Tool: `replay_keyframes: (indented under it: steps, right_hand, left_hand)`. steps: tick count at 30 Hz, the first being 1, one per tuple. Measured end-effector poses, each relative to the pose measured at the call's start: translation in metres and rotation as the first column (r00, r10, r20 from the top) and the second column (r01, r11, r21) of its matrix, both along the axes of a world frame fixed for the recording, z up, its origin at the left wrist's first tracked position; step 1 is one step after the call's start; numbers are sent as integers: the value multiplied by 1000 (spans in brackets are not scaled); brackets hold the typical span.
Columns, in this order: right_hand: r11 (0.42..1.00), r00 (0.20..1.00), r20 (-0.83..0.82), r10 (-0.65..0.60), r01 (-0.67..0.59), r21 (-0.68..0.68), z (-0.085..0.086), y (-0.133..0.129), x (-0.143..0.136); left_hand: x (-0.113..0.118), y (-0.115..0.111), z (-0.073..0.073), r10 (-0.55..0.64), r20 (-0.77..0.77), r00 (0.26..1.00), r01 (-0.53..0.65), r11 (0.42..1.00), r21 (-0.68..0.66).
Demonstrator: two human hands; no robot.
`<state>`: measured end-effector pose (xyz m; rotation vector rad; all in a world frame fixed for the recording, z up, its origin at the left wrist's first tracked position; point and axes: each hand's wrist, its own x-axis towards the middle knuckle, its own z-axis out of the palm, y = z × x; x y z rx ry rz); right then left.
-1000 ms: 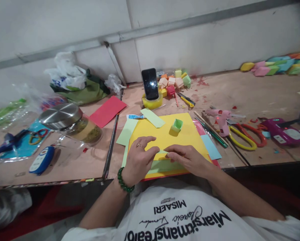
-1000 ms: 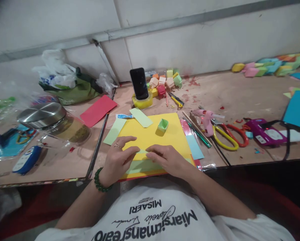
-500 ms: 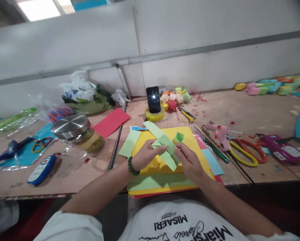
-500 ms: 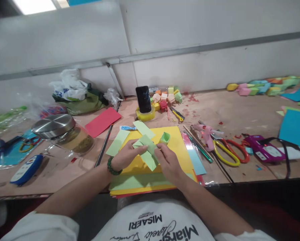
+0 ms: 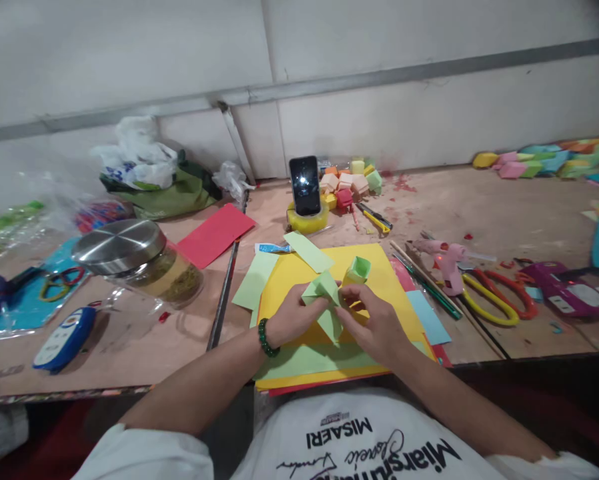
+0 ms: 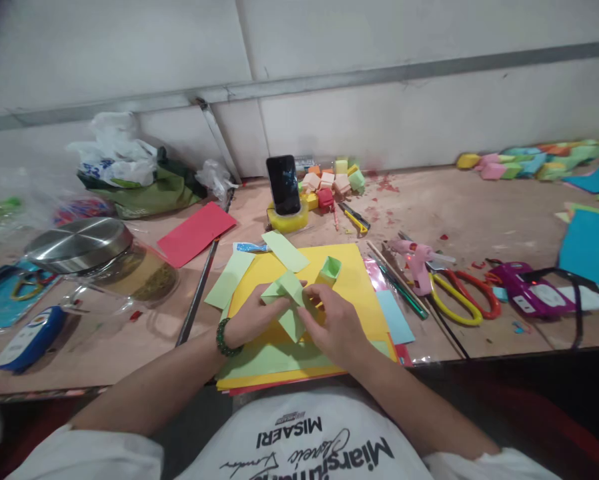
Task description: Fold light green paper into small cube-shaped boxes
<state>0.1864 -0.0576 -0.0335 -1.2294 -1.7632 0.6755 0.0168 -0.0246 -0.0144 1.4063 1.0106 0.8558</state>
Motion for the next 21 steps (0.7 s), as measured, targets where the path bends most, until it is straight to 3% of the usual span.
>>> replay_keyframes:
  steps: [5,9,12,17,21]
  right_hand:
    - [933,924,-383,-12,-127,-336,1,4,11]
    - [857,888,-459,-1,-235,-458,2,6,17]
    - [831,868,-496,12,-285,-478,2,8,18]
    - [890,836,-546,-56,-206,-407,-1,11,15]
    - [876,823,-568,-25,-255,-408,-3,11,16]
  left_hand:
    - [-10,5,-1,-85,34,996,88,991,-101]
    - [-13,9,1,-205,92,974,219,960,-173]
    - [-13,10,4,-261,84,962,272,948,-168]
    - [-13,10,-1,-271,101,957,287,936,-203]
    - [-14,11,-8,-223,106,969,243,939,-242]
